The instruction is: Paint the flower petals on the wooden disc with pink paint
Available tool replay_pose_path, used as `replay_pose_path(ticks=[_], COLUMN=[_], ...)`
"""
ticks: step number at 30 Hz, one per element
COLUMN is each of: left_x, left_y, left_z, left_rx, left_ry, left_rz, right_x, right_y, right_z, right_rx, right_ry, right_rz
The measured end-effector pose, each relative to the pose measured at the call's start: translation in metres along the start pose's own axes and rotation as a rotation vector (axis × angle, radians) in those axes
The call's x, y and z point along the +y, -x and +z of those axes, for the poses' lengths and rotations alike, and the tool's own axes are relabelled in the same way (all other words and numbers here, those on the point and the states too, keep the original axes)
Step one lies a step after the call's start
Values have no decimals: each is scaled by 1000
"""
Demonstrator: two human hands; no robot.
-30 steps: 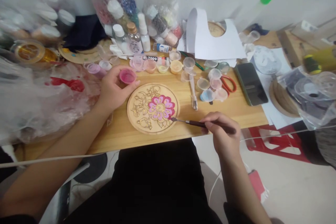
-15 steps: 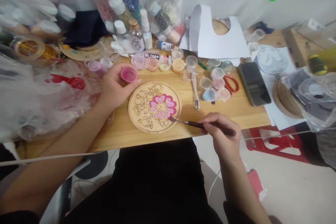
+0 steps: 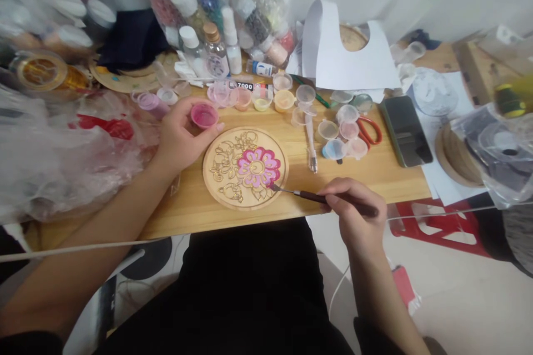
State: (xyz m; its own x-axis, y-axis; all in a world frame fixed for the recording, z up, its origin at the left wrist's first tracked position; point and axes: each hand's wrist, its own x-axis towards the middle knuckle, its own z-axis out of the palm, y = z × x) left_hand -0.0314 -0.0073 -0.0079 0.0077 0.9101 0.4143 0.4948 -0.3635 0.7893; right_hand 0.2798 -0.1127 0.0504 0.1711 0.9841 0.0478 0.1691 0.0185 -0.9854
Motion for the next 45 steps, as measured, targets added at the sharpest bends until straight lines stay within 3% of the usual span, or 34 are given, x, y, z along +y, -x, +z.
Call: replay_pose_path(ticks=[8, 15, 24, 31, 45], left_x=[-2, -2, -4, -4, -2], left_y=[0, 0, -1, -1, -1], left_z=[2, 1, 2, 1, -1], left_rx=[10, -23, 13, -29, -20], left_ry=[39, -3, 60, 35, 25], left_rz=[42, -12, 75, 0, 14], right_x=[1, 1, 1, -1, 0], right_y=[3, 2, 3, 0, 3], right_z=[2, 2, 3, 3, 2], right_rx=[14, 51, 35, 57, 38], right_ry=[4, 7, -14, 24, 23], right_rz=[28, 38, 55, 35, 35])
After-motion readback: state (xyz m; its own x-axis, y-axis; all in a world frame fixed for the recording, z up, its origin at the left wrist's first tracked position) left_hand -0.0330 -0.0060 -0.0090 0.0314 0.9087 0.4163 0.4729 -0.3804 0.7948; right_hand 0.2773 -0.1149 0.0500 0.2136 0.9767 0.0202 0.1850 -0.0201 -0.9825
